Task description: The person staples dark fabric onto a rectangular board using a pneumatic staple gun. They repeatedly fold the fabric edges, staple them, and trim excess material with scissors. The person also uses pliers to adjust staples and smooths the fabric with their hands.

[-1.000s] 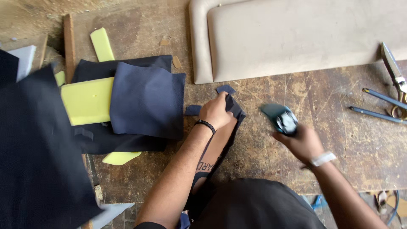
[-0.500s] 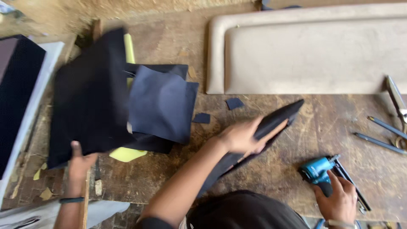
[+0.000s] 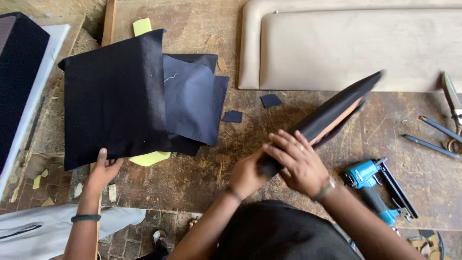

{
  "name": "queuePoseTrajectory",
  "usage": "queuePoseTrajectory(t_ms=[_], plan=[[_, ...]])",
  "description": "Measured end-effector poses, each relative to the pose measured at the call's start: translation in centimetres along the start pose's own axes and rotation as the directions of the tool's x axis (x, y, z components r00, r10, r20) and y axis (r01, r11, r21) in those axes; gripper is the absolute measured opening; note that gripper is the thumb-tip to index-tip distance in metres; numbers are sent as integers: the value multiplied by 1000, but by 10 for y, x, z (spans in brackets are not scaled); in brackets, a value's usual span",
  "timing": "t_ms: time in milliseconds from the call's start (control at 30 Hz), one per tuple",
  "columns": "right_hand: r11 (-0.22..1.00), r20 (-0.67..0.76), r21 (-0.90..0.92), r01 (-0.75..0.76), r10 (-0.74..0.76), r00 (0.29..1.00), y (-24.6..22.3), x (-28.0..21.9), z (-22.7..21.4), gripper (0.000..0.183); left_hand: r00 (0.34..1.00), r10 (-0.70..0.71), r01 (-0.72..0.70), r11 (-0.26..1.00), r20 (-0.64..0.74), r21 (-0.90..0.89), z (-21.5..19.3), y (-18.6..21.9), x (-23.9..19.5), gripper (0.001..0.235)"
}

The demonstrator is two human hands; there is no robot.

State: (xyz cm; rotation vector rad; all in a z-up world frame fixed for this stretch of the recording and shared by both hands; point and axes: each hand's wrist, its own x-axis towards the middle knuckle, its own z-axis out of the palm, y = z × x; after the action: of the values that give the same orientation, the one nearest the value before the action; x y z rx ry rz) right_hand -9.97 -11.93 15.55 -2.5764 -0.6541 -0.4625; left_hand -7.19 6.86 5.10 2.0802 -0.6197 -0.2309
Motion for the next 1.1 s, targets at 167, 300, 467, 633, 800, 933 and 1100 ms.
queuePoseTrajectory(t_ms=[167,300,467,633,800,933,1100], plan=[[991,48,-5,-137,137,989,38,-8,5,57,983,151,-124,966,103,-226,25,-16,43,64],[962,9,243,-124,125,992,60,-16,0,40,952,302,-270,908,52,-321,18,-25,43,61],[898,42,378,-224,225,973,61,-7,3,21,981,194,-186,958,12,-217,17,-15,59,52],[889,88,378,-259,244,966,70,8,5,24,969,247,-249,956,-34,-153,3,-13,76,33],[686,104,611,-395,425,899,58,7,-5,22,998,43,-55,930,-43,-362,6,-15,78,29],[221,217,808,-546,750,625,27,-9,4,31,973,94,-168,914,-210,-370,1,-18,85,26],[-328,658,699,-636,643,391,41,-11,40,51,907,281,-308,951,-312,-39,0,-15,76,23]])
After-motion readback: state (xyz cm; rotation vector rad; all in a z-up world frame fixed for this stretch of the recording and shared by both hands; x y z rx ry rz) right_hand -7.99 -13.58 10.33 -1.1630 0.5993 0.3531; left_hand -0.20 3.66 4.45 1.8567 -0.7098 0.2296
